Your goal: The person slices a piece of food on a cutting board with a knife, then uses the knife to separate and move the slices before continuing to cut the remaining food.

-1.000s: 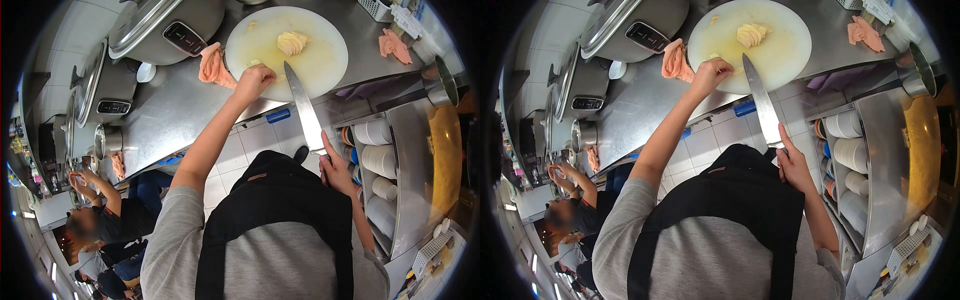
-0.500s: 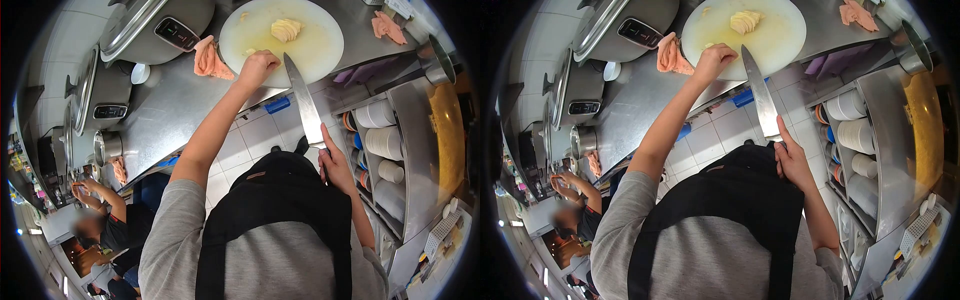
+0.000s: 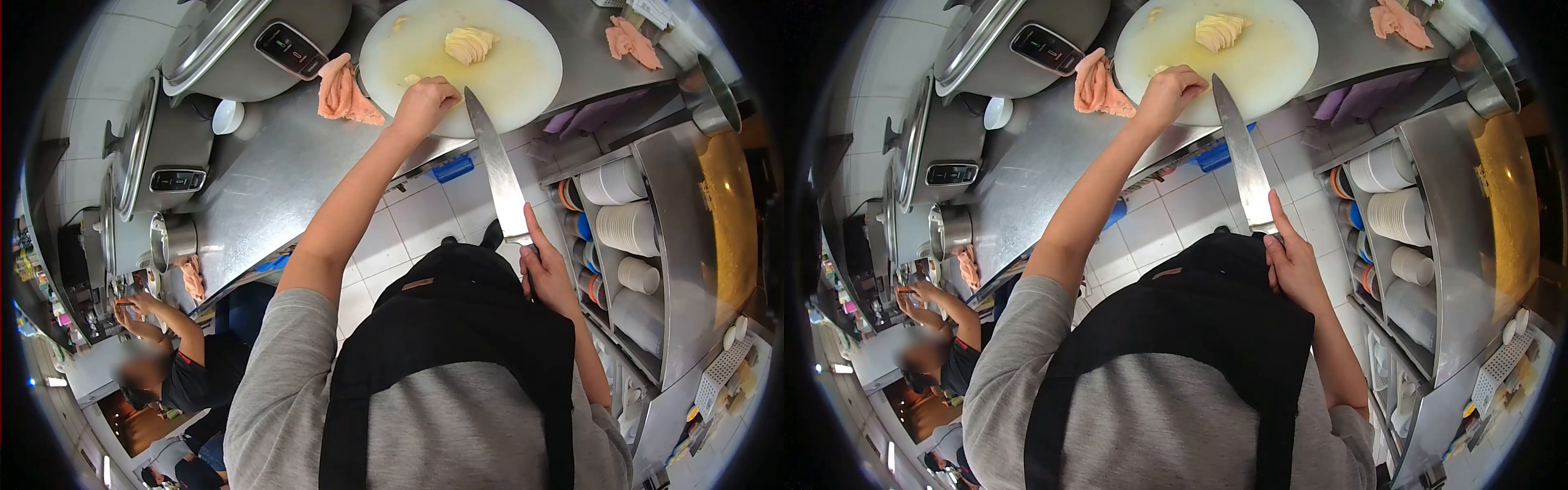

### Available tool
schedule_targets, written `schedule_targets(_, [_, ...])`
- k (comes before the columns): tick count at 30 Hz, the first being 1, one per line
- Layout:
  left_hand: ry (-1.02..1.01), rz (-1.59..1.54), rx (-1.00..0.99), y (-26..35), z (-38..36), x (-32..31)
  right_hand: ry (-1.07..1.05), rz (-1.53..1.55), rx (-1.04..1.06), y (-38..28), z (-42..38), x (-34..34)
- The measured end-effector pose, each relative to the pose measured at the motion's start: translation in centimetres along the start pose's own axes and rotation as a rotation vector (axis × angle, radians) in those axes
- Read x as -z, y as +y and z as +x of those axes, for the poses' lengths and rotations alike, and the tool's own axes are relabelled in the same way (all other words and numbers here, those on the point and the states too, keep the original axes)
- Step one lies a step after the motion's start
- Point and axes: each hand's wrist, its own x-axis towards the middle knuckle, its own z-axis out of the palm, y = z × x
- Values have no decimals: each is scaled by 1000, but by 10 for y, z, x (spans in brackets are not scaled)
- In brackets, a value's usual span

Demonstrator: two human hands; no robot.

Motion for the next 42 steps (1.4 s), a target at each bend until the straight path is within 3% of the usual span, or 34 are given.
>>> schedule_targets(11, [-18,5,28,-2,-1,1,65,34,70,3,-2,1])
schedule_targets(42, [29,51,38,-10,-9,3,-9,-117,-12,-15,-5,-15])
